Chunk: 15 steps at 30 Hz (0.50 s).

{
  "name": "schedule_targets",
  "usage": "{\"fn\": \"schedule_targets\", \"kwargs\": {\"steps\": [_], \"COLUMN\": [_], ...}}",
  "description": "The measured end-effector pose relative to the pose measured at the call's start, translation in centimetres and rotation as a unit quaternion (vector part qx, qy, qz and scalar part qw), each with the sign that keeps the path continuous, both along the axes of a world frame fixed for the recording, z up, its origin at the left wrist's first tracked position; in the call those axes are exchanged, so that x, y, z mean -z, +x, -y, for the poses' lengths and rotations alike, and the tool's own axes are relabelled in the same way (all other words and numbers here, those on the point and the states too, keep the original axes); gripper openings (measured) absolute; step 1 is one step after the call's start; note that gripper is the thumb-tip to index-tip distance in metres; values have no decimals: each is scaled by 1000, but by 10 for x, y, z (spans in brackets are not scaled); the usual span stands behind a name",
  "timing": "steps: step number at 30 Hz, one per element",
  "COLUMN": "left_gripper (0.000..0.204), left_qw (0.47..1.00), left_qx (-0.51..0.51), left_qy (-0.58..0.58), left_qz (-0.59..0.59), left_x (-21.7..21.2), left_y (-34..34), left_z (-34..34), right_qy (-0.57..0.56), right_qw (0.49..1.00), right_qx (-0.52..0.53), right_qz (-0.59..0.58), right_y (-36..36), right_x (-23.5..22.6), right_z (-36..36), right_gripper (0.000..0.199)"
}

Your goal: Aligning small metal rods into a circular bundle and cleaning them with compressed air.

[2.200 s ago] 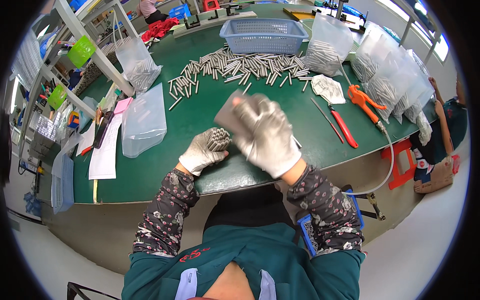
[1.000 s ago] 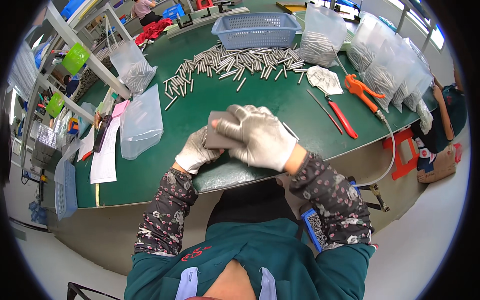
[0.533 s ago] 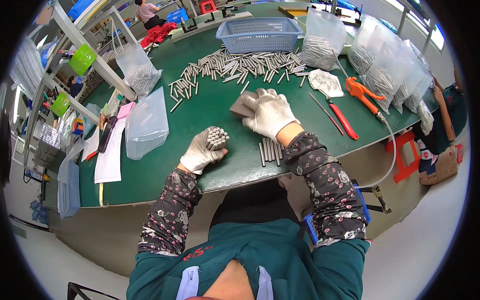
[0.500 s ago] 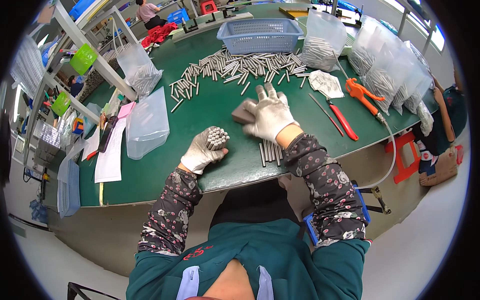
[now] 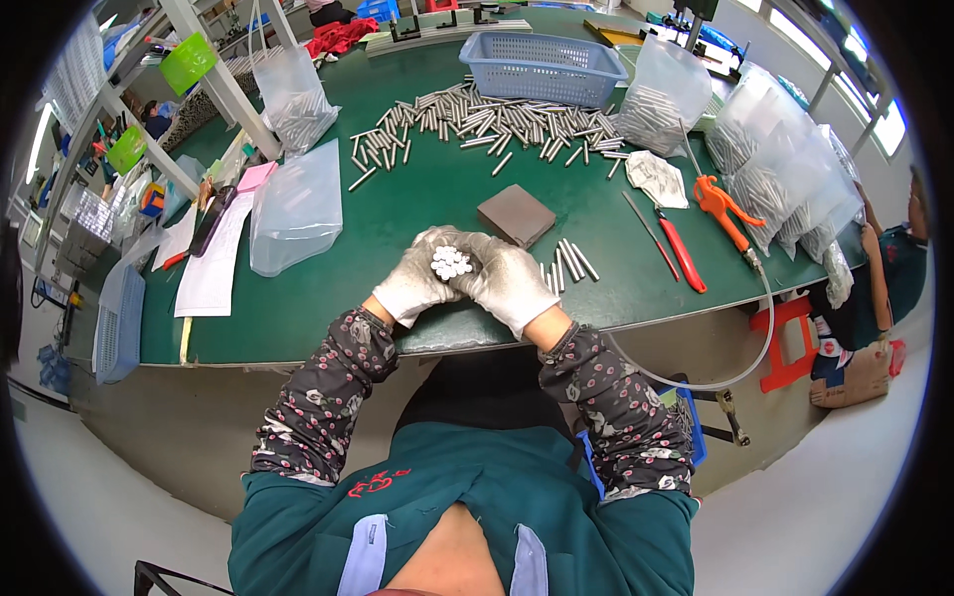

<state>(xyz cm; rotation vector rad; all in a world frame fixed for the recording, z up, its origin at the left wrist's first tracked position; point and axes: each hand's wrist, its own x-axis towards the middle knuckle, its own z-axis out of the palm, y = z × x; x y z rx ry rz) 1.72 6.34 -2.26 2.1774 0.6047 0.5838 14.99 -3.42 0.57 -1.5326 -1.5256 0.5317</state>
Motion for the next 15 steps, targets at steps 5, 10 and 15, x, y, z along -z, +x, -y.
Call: {"fn": "schedule_targets", "kwargs": {"steps": [5, 10, 15], "left_gripper": [68, 81, 101], "left_qw": [995, 964, 965], "left_qx": [-15, 77, 41], "left_qy": [-101, -212, -221], "left_qz": [-13, 142, 133], "left_x": [-10, -3, 1], "left_y": [-4, -4, -7], "left_z": [4, 4, 6], "right_qy": [-56, -19, -67], "right_qw": [997, 999, 997], "right_qx": [33, 27, 3], "right_qz": [37, 4, -49], "right_y": [-4, -5, 3], "right_x": [-5, 7, 12], "right_z": [0, -1, -1], "right_gripper": [38, 41, 43]}}
